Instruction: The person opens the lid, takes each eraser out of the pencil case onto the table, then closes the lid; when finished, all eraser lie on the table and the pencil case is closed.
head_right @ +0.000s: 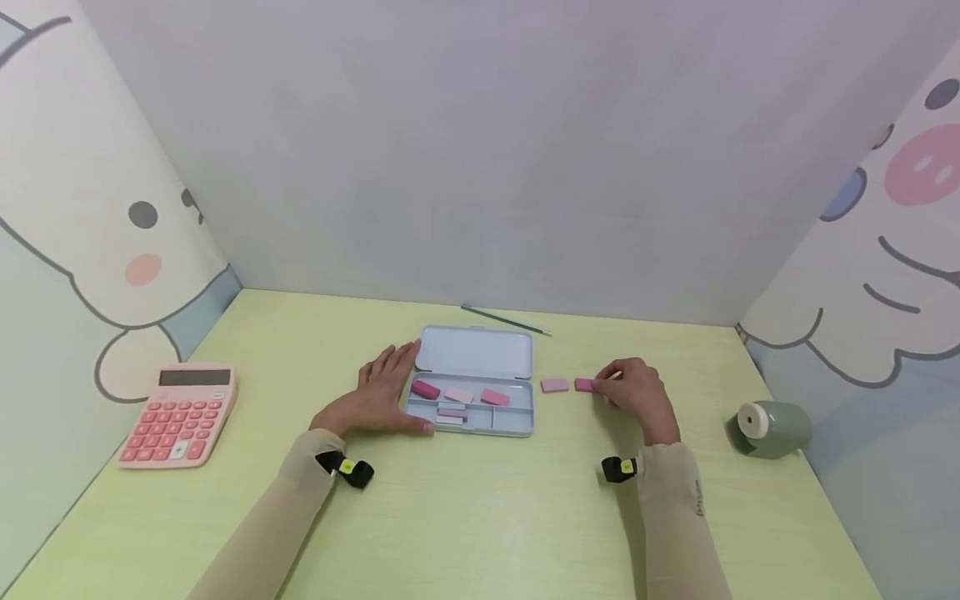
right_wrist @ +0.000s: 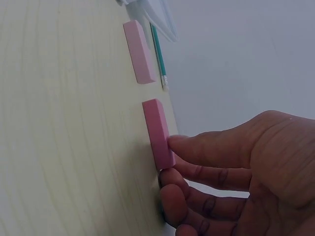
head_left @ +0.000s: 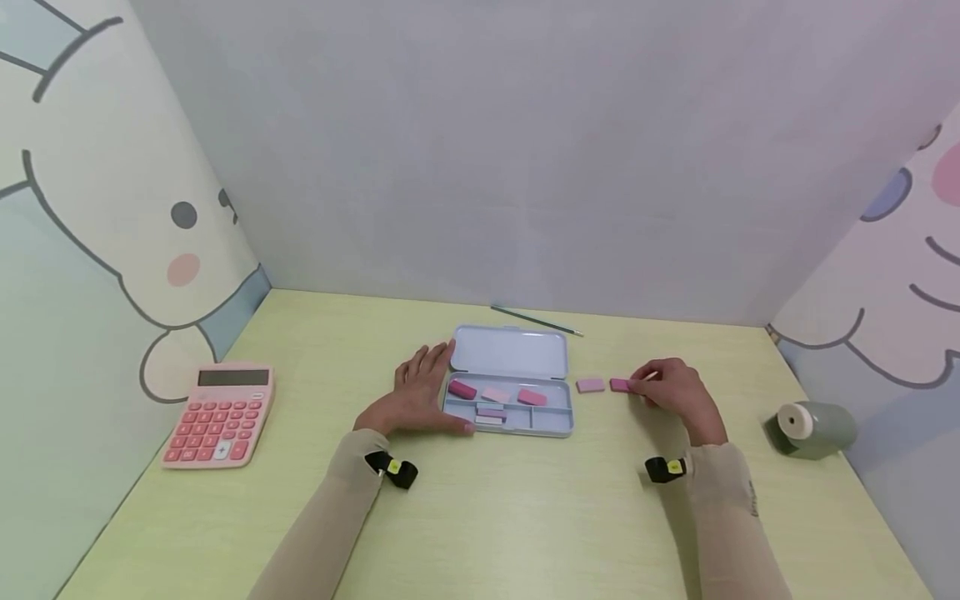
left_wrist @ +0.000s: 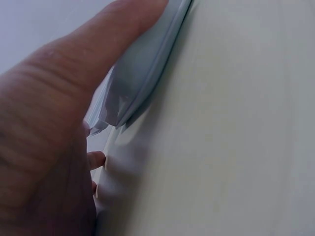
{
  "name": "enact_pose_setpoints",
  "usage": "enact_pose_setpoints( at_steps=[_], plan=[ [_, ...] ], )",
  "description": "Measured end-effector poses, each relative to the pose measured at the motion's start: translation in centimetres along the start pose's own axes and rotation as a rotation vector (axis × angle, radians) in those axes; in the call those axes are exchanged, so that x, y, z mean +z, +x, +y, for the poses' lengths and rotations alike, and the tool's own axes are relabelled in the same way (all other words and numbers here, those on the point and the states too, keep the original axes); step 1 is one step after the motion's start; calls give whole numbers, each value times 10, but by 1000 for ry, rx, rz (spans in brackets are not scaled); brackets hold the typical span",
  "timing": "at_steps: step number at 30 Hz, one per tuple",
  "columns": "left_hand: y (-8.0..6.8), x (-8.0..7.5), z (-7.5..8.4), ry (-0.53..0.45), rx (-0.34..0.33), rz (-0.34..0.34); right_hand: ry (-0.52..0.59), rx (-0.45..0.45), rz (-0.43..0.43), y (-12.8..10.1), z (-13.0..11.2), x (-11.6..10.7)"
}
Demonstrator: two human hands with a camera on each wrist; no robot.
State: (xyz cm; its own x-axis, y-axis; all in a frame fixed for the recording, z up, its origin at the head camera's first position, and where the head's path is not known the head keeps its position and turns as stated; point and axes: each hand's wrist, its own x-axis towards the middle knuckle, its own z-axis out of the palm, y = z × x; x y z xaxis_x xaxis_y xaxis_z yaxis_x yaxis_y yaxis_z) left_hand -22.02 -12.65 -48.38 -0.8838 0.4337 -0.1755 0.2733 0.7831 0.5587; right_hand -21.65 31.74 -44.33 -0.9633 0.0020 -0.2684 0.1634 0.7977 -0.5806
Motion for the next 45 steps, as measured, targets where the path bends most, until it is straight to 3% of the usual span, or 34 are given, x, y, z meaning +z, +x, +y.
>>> enact_pose_setpoints(
  at_steps=[9,22,26,34,45],
  plan=[
    [3,3,-5,-32,15,27,-51,-10,14,-2,-6,-4],
    [3,1,0,-15,4,10,-49,-168,-57,-16,-43,-6],
    [2,1,1,-6,-3,6,-16,-215,-69,-20,-55,0],
    [2,1,1,28,-5,7,169,-345,-156,-25,-79,20],
    [1,2,1,25,-4,13,87,-284,-136,-21,-95,55]
  ],
)
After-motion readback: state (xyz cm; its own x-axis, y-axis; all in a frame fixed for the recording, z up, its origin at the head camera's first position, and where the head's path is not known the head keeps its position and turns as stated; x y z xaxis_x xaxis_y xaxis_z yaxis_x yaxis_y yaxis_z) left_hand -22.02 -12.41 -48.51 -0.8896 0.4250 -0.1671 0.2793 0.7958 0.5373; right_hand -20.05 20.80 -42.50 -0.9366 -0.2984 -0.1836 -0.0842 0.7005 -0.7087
